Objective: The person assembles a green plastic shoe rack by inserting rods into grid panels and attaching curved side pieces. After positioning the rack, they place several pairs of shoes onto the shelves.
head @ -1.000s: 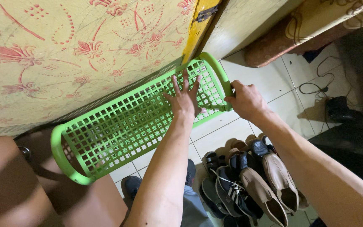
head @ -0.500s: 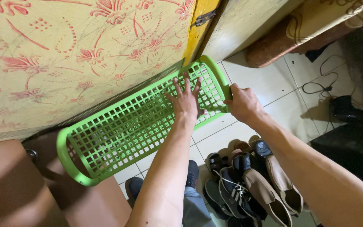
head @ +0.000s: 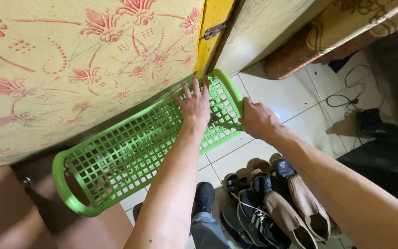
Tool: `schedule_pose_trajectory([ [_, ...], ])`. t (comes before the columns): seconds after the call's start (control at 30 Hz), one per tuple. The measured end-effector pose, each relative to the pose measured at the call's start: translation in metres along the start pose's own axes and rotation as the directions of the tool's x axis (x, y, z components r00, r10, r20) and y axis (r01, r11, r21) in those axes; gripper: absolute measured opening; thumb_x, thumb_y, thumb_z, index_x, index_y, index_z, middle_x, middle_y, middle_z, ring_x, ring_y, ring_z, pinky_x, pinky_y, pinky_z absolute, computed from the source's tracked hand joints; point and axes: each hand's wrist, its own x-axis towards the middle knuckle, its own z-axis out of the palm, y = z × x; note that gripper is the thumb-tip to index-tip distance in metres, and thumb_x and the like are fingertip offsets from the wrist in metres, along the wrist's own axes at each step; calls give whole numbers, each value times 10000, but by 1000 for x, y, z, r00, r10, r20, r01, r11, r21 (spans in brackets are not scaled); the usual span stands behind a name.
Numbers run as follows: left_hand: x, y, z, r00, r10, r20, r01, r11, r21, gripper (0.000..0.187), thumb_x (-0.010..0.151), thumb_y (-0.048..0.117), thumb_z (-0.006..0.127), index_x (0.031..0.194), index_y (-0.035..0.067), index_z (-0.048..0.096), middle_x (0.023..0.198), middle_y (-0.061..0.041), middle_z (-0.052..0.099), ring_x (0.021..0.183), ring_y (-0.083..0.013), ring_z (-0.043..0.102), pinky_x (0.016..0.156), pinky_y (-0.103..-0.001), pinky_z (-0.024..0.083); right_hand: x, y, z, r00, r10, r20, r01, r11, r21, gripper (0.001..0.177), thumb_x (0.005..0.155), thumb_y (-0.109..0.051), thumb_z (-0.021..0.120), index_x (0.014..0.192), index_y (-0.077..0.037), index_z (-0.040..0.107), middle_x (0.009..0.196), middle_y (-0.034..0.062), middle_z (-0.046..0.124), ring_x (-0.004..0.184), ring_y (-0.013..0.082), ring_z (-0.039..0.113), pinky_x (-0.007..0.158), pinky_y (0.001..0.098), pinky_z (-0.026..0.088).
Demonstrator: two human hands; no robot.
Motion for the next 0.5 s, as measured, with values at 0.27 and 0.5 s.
schedule_pose_trajectory([
  [0.27,-21,2,-18,996,10,89,-6,999,-38,1363,669,481,931,1634,284,-11,1714,-147,13,1525,-536,103,1069,-872,194,66,-44,-9,980,-74,-185,89,993,74,623,1020,-254,509,1576,-156,247,1281,316,573,941,533,663,771,599,555],
  [0.5,-16,-9,-2,999,10,53,-7,999,-54,1455,548,592,956,1615,382,-10,1676,-167,90,1508,-516,151,1072,-903,144,70,-52,2,925,-103,-365,171,972,159,340,1058,-238,492,1380,-127,485,967,304,685,806,545,660,696,621,513],
])
